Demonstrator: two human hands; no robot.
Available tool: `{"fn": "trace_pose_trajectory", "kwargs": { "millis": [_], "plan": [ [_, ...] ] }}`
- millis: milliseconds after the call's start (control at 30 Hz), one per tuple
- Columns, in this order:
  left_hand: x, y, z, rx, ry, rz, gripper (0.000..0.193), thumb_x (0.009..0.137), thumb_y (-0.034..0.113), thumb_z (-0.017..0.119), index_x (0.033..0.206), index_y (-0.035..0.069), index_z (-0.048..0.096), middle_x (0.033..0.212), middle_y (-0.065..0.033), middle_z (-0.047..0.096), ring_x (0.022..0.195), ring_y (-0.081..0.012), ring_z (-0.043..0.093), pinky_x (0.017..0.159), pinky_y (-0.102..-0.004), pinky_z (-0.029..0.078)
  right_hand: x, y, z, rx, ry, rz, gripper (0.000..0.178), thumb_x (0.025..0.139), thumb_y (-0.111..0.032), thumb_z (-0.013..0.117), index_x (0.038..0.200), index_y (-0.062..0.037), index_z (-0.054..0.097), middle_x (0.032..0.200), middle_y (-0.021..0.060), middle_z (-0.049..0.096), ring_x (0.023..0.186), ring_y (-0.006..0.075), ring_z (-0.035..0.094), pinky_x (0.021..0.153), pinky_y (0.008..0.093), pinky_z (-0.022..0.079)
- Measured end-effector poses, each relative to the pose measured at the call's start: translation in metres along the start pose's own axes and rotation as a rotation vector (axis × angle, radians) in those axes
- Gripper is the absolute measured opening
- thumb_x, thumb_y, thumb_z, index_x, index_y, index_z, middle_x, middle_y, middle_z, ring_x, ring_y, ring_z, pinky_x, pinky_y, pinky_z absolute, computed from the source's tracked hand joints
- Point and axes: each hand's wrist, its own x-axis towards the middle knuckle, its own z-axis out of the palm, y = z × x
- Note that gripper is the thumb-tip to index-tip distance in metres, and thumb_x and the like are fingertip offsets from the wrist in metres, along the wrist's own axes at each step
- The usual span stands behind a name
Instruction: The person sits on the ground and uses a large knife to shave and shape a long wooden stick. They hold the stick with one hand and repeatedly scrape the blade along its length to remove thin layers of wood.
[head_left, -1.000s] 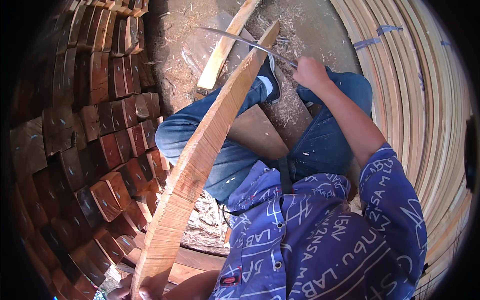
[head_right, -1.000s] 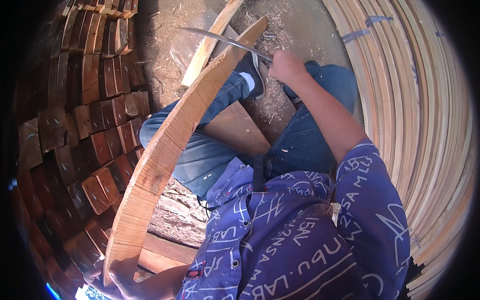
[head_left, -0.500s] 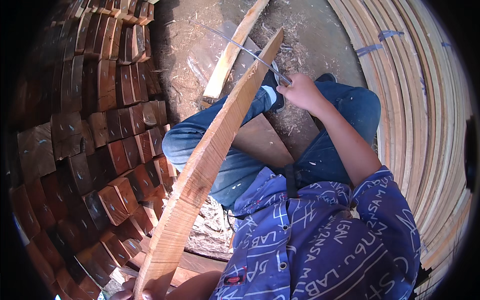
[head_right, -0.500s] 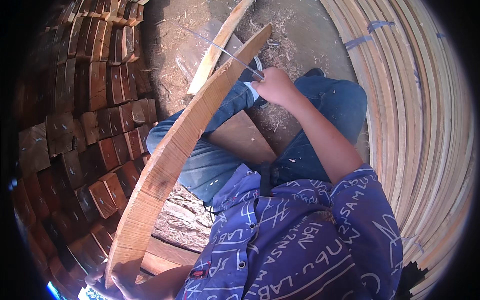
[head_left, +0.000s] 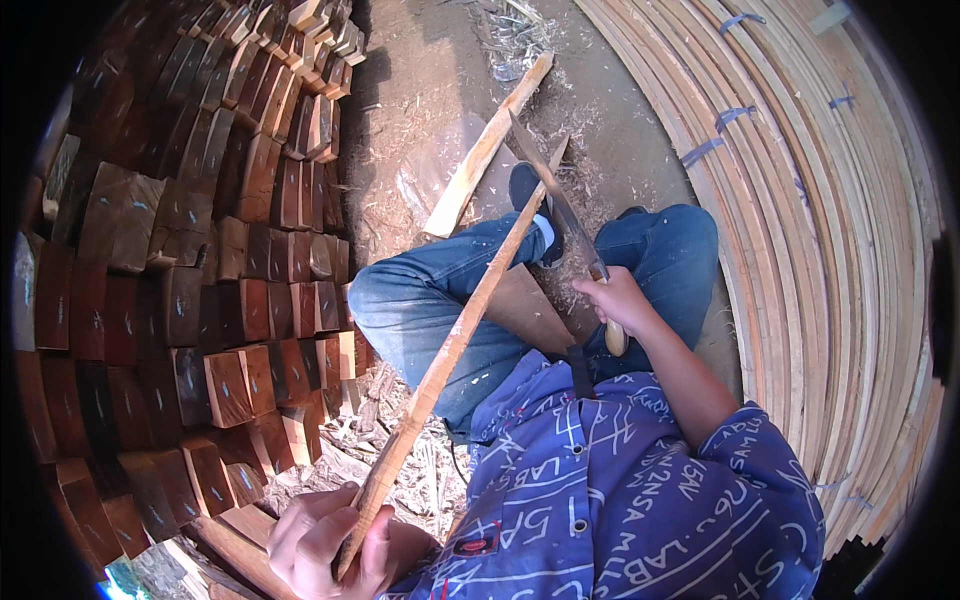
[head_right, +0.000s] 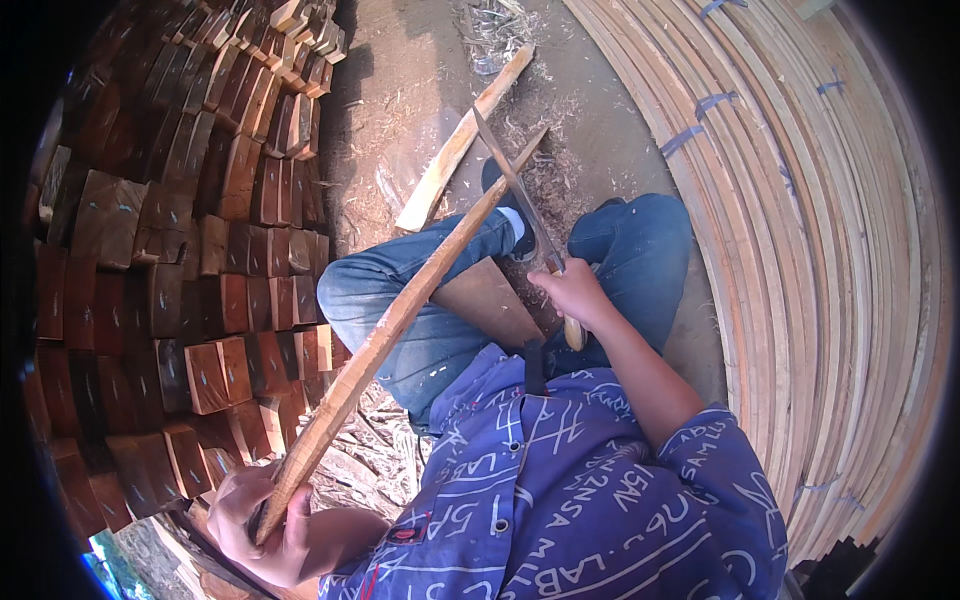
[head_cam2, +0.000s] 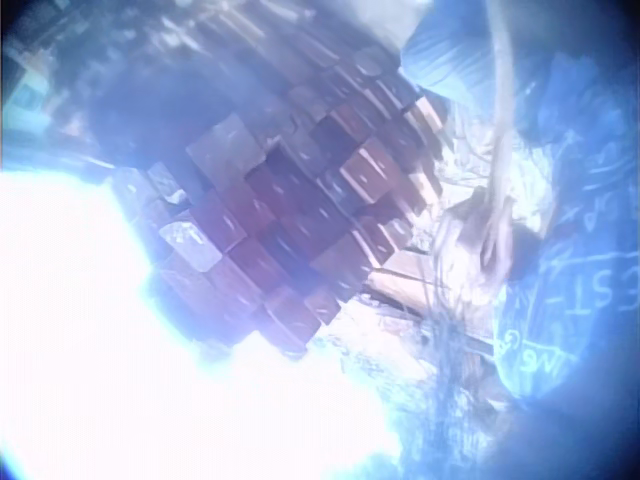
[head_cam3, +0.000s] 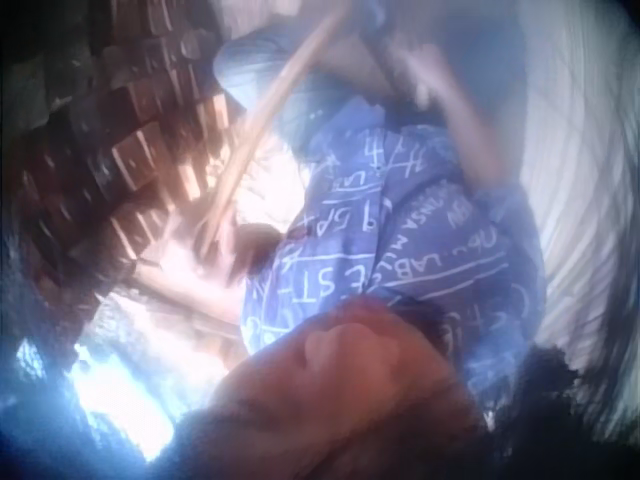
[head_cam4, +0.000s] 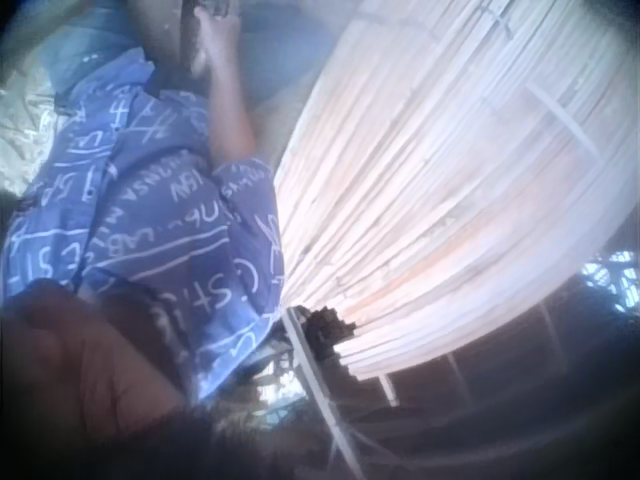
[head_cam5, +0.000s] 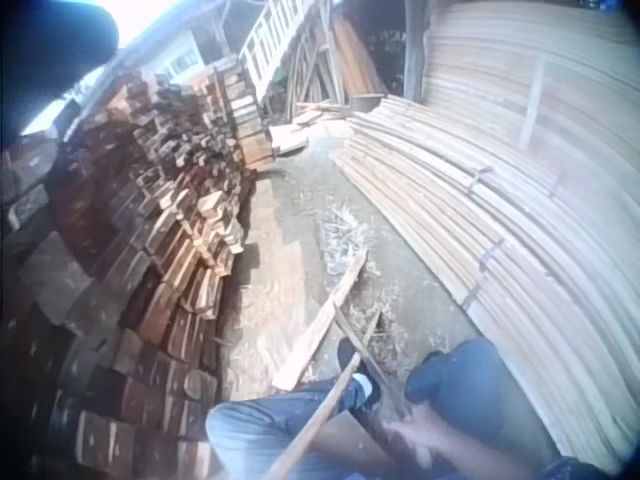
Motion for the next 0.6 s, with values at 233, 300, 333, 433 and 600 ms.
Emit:
{"fn": "trace_pose_trajectory", "kwargs": {
  "millis": [233,300,333,433,600],
  "plan": [
    [-0.009,-0.026,-0.036,0.103,-0.091,-0.020,0.025,0.069,0.006,0.082,0.089,-0.002,0.069,0.078,-0.0173,0.071,0.068,-0.0304,0.070,0.061,-0.0314,0.054,-0.068,-0.009,-0.024,-0.120,0.089,-0.050,0.032,0.085,-0.025,0.073,0.069,-0.0033,0.055,0.055,0.0019,0.050,0.043,0.0122,0.050,0.040,0.0285,0.040],
    [0.021,-0.039,-0.027,0.037,-0.008,-0.010,0.023,0.072,0.002,0.080,0.091,-0.003,0.068,0.079,-0.0139,0.071,0.067,-0.0213,0.070,0.063,-0.0270,0.052,-0.082,0.003,-0.038,-0.106,0.165,-0.062,0.031,0.085,-0.025,0.073,0.071,-0.0031,0.056,0.055,0.0015,0.049,0.043,0.0118,0.050,0.040,0.0284,0.040],
    [0.038,-0.036,-0.033,0.044,0.020,0.032,0.020,0.075,-0.002,0.077,0.092,-0.005,0.066,0.080,-0.0134,0.071,0.069,-0.0164,0.069,0.063,-0.0261,0.052,-0.090,-0.002,-0.037,-0.083,0.158,-0.051,0.028,0.085,-0.024,0.073,0.078,-0.0019,0.058,0.056,0.0013,0.050,0.045,0.0111,0.050,0.041,0.0279,0.040],
    [0.090,-0.041,-0.032,-0.074,0.013,0.143,0.021,0.076,-0.004,0.074,0.091,-0.007,0.060,0.084,-0.0142,0.070,0.078,-0.0132,0.064,0.074,-0.0266,0.051,-0.117,-0.003,-0.039,-0.034,0.261,-0.069,0.027,0.085,-0.024,0.073,0.085,-0.0006,0.058,0.059,0.0012,0.050,0.046,0.0106,0.049,0.042,0.0276,0.040],
    [0.153,-0.029,-0.049,0.119,-0.099,0.248,0.021,0.080,0.000,0.074,0.096,-0.003,0.061,0.086,-0.0072,0.066,0.079,-0.0087,0.057,0.072,-0.0277,0.050,-0.149,-0.012,-0.035,0.036,0.312,-0.128,0.028,0.086,-0.024,0.073,0.086,-0.0006,0.058,0.060,0.0011,0.050,0.047,0.0104,0.049,0.041,0.0276,0.039]
  ]
}}
